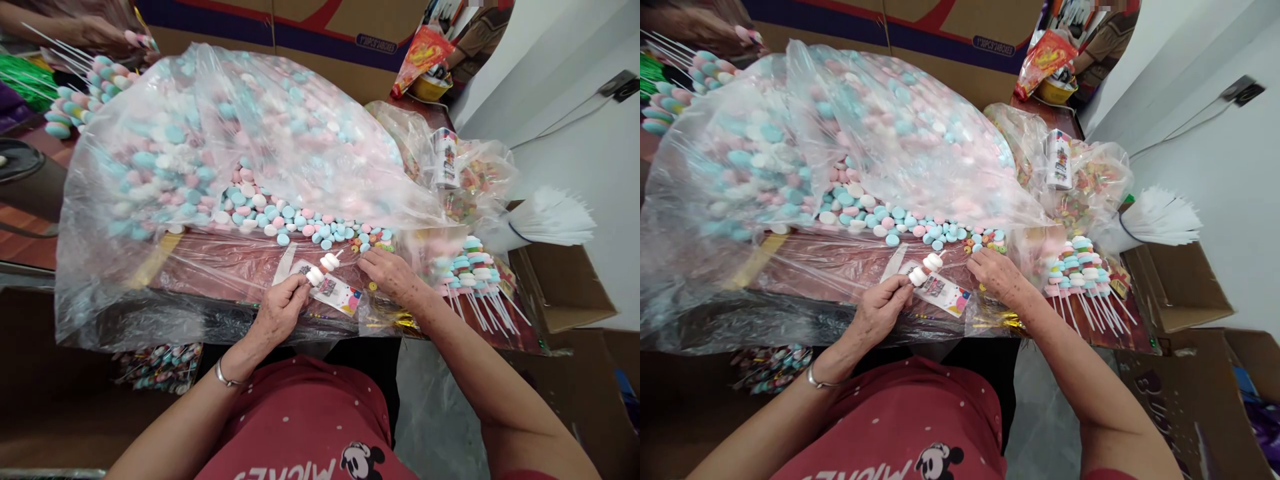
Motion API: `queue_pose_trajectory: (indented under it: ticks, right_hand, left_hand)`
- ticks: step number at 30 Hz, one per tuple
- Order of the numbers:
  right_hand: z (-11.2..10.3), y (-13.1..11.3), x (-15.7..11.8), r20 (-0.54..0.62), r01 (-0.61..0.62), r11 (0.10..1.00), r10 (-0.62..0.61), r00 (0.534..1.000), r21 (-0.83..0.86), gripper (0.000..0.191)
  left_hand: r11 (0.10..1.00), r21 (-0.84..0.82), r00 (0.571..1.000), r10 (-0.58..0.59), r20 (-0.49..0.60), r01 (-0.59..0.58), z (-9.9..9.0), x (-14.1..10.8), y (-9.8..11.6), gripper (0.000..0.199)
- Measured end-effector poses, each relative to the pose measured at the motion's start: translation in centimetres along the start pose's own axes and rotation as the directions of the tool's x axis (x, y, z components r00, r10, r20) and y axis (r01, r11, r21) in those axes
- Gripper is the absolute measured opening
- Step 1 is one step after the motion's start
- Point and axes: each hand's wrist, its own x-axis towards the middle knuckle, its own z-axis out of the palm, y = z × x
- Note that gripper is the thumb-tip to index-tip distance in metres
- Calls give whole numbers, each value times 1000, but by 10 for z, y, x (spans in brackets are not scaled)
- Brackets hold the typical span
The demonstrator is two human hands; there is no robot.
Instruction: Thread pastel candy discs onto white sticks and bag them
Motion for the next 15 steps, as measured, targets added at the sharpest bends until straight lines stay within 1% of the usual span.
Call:
queue_pose_trajectory:
  ticks: [2,3,4,5,6,7,8,9,10,11,12,13,14,15]
  right_hand:
    - [3,1,2,-18,-73,993,75,997,94,17]
    - [5,1,3,-52,-133,974,145,988,183,18]
    - [7,1,5,-92,-197,931,235,968,306,18]
    - [8,0,7,-122,-251,855,339,933,454,18]
    - [9,-2,9,-133,-278,739,444,886,613,17]
    - [9,-4,11,-114,-274,589,537,836,760,15]
    - [9,-7,14,-67,-246,417,607,792,875,14]
    - [8,-9,16,-2,-205,245,647,763,948,13]
    - [7,-12,19,61,-162,93,661,748,982,14]
    - [5,-14,21,108,-122,-24,660,744,992,15]
    - [4,-16,23,138,-93,-103,650,747,990,15]
    - [3,-18,25,150,-73,-146,638,755,987,15]
    - [2,-18,27,147,-57,-161,630,763,985,14]
    - [2,-19,28,132,-43,-155,627,768,987,12]
  left_hand:
    - [1000,-5,1000,1,6,-1,0,0,0,25]
    - [1000,-5,1000,5,8,-5,1,0,0,25]
    - [1000,-2,1000,10,8,-10,1,0,0,25]
    - [1000,3,1000,16,9,-16,2,0,0,25]
    - [1000,10,1000,22,13,-22,2,0,0,25]
    - [1000,16,999,27,19,-27,2,1,0,25]
    - [999,22,999,30,26,-31,2,1,0,25]
    - [999,26,999,31,34,-32,2,1,0,24]
    - [999,31,999,30,40,-31,2,1,1,24]
    - [999,38,999,25,45,-27,2,1,1,24]
    - [999,46,999,18,48,-20,1,1,1,24]
    - [998,55,999,13,50,-15,1,1,1,24]
    - [998,63,999,9,51,-12,1,1,1,24]
    - [998,70,999,6,52,-10,1,1,1,24]
